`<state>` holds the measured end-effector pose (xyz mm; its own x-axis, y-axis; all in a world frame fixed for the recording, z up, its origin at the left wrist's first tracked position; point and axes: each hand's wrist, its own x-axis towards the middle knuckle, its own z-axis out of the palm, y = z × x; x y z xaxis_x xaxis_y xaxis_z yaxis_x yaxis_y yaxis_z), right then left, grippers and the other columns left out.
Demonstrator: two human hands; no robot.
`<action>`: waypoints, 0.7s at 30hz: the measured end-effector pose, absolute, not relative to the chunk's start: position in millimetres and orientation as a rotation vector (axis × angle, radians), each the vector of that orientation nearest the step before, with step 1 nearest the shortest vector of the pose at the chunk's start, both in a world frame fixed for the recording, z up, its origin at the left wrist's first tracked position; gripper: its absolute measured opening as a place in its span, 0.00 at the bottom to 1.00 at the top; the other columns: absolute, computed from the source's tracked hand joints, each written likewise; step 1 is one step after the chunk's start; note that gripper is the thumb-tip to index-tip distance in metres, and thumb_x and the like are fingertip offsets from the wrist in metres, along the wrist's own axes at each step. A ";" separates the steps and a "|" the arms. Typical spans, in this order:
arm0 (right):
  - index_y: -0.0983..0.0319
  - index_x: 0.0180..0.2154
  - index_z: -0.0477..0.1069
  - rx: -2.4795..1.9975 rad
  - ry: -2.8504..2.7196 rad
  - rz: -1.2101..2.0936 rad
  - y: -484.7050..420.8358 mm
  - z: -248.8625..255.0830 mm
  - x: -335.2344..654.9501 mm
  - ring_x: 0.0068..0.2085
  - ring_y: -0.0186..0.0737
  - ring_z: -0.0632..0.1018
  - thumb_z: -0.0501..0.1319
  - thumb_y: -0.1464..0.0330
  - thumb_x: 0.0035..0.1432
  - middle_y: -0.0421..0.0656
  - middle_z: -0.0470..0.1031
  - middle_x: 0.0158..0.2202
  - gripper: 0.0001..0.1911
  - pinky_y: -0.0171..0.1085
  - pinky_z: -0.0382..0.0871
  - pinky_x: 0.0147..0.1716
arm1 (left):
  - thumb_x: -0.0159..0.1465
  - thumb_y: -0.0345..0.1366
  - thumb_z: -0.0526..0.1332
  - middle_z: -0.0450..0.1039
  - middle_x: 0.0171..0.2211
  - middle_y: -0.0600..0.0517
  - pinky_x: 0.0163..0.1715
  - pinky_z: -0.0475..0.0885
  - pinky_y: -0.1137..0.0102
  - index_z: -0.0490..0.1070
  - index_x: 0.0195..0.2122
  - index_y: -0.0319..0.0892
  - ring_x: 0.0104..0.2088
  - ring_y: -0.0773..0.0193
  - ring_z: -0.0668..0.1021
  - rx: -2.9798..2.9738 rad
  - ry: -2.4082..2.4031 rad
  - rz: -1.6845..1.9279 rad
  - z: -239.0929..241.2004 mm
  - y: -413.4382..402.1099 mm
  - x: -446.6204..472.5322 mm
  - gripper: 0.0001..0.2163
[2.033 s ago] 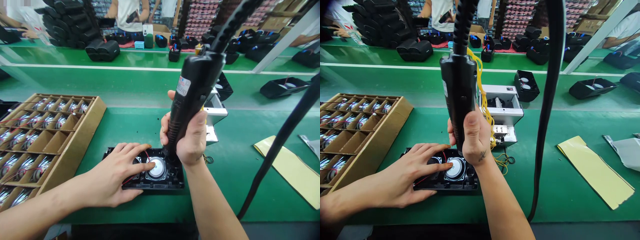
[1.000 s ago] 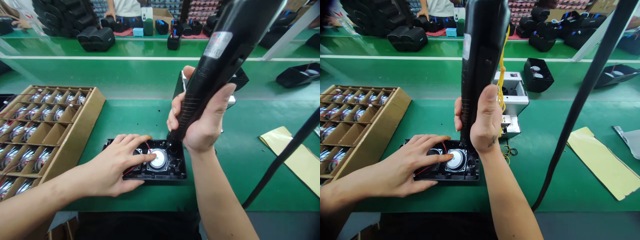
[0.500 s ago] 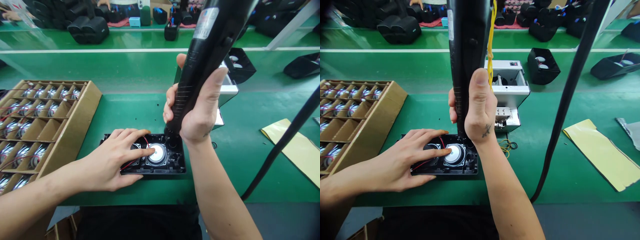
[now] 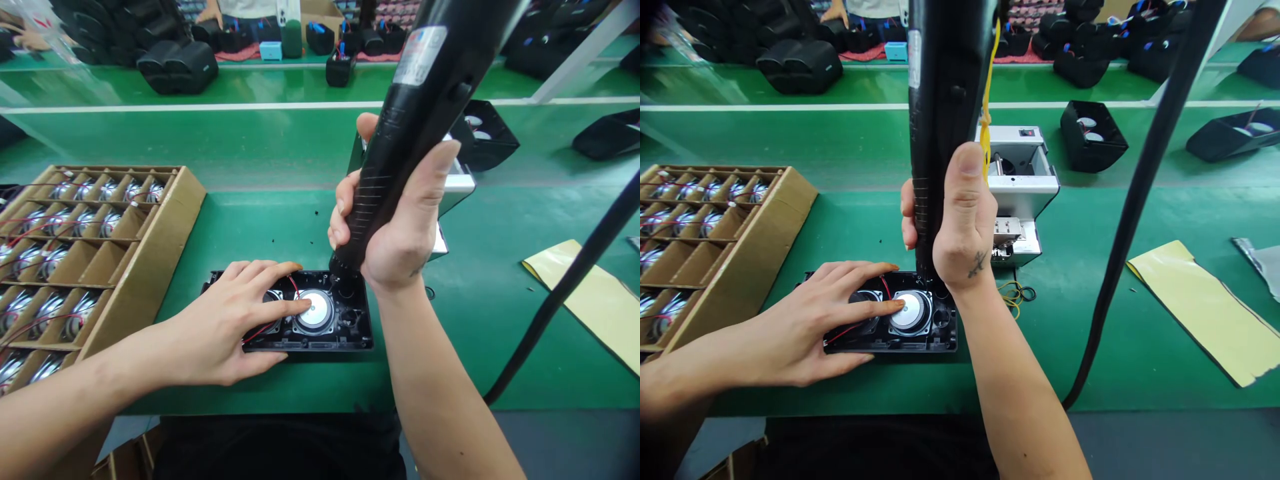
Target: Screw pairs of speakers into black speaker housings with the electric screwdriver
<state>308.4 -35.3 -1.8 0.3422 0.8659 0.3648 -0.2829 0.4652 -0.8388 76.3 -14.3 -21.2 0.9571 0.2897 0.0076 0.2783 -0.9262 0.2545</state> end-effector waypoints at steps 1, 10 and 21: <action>0.45 0.52 0.74 -0.763 -0.936 0.843 -35.0 -2.4 308.6 0.20 0.38 0.67 0.50 0.36 0.65 0.38 0.68 0.27 0.29 0.41 0.60 0.18 | 0.67 0.44 0.66 0.56 0.74 0.43 0.57 0.67 0.43 0.68 0.68 0.57 0.66 0.36 0.68 2.856 0.425 0.061 -21.2 -14.3 76.4 0.27; 0.49 0.53 0.75 -0.727 -0.933 0.860 -34.1 -4.3 310.6 0.20 0.40 0.69 0.51 0.38 0.67 0.39 0.69 0.26 0.29 0.41 0.61 0.17 | 0.66 0.43 0.67 0.56 0.74 0.42 0.57 0.67 0.44 0.69 0.67 0.56 0.66 0.37 0.69 2.859 0.424 0.083 -20.8 -15.9 77.4 0.27; 0.52 0.51 0.74 -0.623 -0.972 0.854 -29.7 -14.6 308.2 0.19 0.36 0.71 0.52 0.36 0.65 0.37 0.71 0.27 0.32 0.38 0.61 0.15 | 0.65 0.42 0.68 0.55 0.74 0.44 0.58 0.66 0.44 0.71 0.66 0.56 0.65 0.37 0.69 2.840 0.462 0.086 -19.3 -18.1 78.4 0.27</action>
